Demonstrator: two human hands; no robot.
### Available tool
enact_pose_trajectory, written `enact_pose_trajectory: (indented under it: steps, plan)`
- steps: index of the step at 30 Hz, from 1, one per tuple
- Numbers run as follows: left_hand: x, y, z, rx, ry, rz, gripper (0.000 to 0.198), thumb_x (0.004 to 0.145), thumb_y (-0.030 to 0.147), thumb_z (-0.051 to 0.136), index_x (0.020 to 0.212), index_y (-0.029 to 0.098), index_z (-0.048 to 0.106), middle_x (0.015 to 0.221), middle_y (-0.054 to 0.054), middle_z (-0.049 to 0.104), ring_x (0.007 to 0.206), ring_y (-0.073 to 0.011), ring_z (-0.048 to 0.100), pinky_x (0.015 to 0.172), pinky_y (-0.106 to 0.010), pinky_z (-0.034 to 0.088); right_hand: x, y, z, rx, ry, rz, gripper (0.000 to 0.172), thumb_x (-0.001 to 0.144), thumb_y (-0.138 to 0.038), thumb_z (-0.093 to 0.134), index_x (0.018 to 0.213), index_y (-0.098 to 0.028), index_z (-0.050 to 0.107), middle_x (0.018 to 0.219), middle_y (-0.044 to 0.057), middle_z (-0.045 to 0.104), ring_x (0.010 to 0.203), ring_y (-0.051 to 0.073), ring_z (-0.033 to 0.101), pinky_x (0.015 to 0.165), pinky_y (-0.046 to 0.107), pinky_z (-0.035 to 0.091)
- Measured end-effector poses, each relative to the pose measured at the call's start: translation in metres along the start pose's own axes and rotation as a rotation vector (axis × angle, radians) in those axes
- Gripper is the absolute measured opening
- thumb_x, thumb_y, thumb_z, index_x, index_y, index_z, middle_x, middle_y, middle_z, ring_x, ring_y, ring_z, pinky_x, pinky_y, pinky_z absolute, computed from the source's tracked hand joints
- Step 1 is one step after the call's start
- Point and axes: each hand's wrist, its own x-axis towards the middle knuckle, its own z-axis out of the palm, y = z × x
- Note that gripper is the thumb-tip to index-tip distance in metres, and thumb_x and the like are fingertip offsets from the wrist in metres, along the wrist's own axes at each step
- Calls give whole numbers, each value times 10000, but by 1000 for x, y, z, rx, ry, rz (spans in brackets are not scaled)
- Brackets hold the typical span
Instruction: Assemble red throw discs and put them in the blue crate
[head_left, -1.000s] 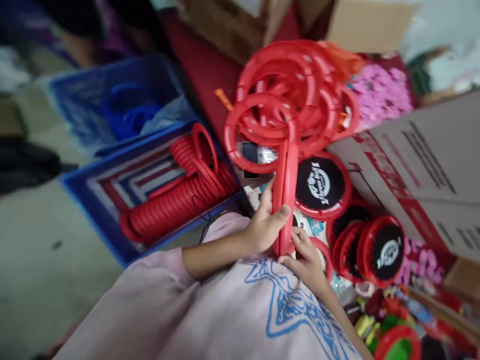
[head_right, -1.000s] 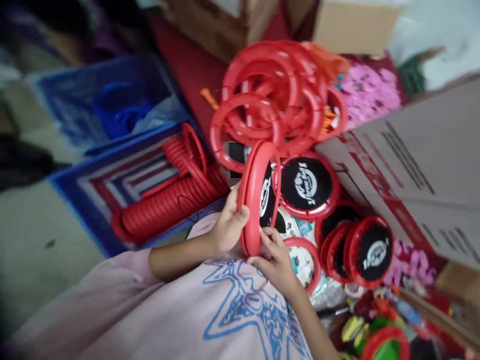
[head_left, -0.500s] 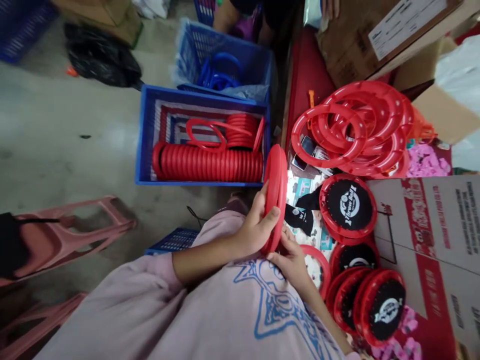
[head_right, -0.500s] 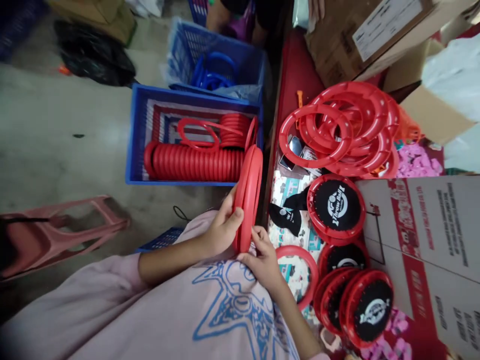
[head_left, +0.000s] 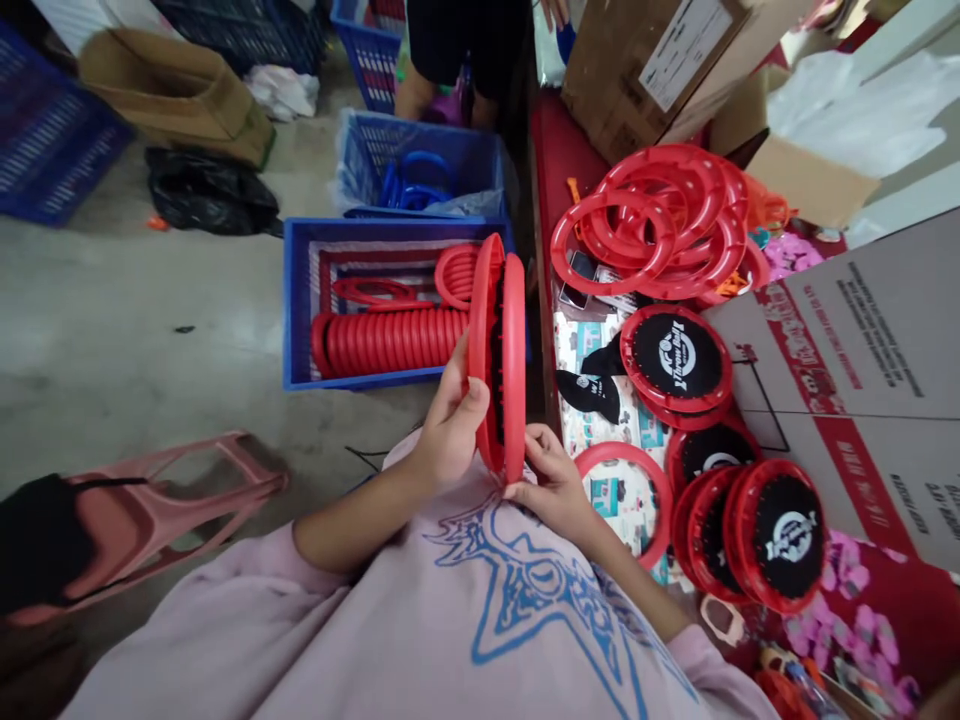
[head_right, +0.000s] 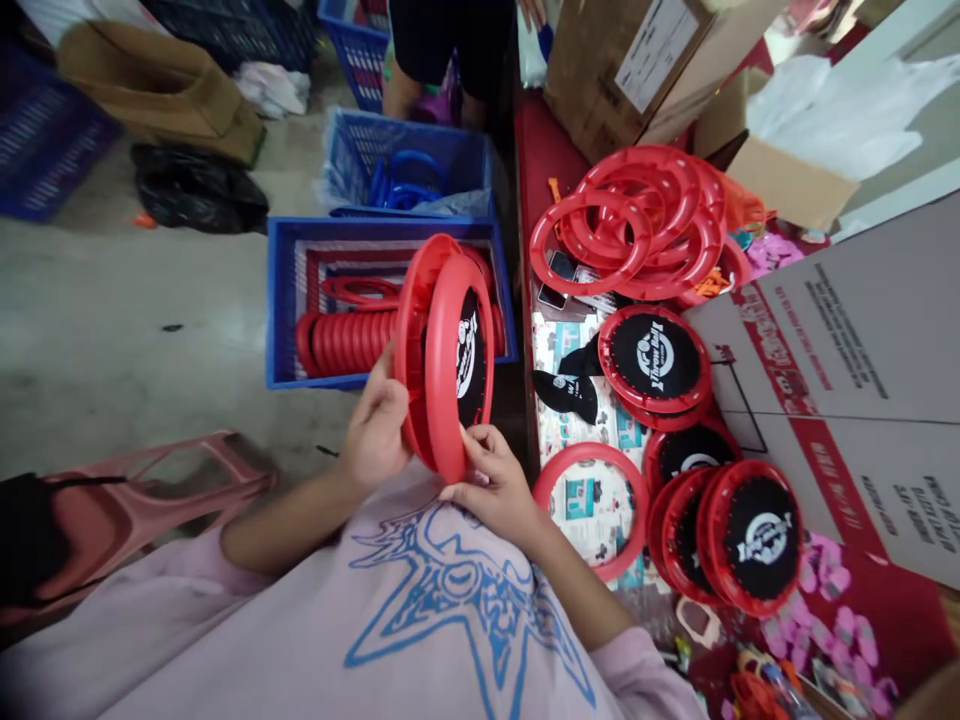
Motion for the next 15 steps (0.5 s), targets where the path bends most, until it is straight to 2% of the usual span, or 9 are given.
enact_pose_trajectory:
  steps: [7,12,15]
  plan:
    - [-8,-5,6,49,-26,66,518,908,496,518,1406,385,433,1457,25,426,1364,-204,384,1150,-303,326,-5,-1,1,-4,-29,-68,628,805,-401,692,1391,-386,465,1073,28,441,1022,139,460,951,278,407]
    - [-11,-6,6,190,-72,138,631,907,525,508,1471,301,335,1476,-41,394,1326,-203,418,1129,-304,341,-7,-3,-2,-104,-54,-73,606,815,-388,683,1384,-361,480,1077,37,452,1024,154,461,949,296,411]
    - [-13,-4,7,237,-79,202,604,928,486,496,1476,308,315,1492,-41,367,1328,-187,411,1125,-286,340,-7,-5,-4,-151,-60,-112,610,827,-401,665,1399,-367,455,1080,39,453,1019,158,466,935,297,428]
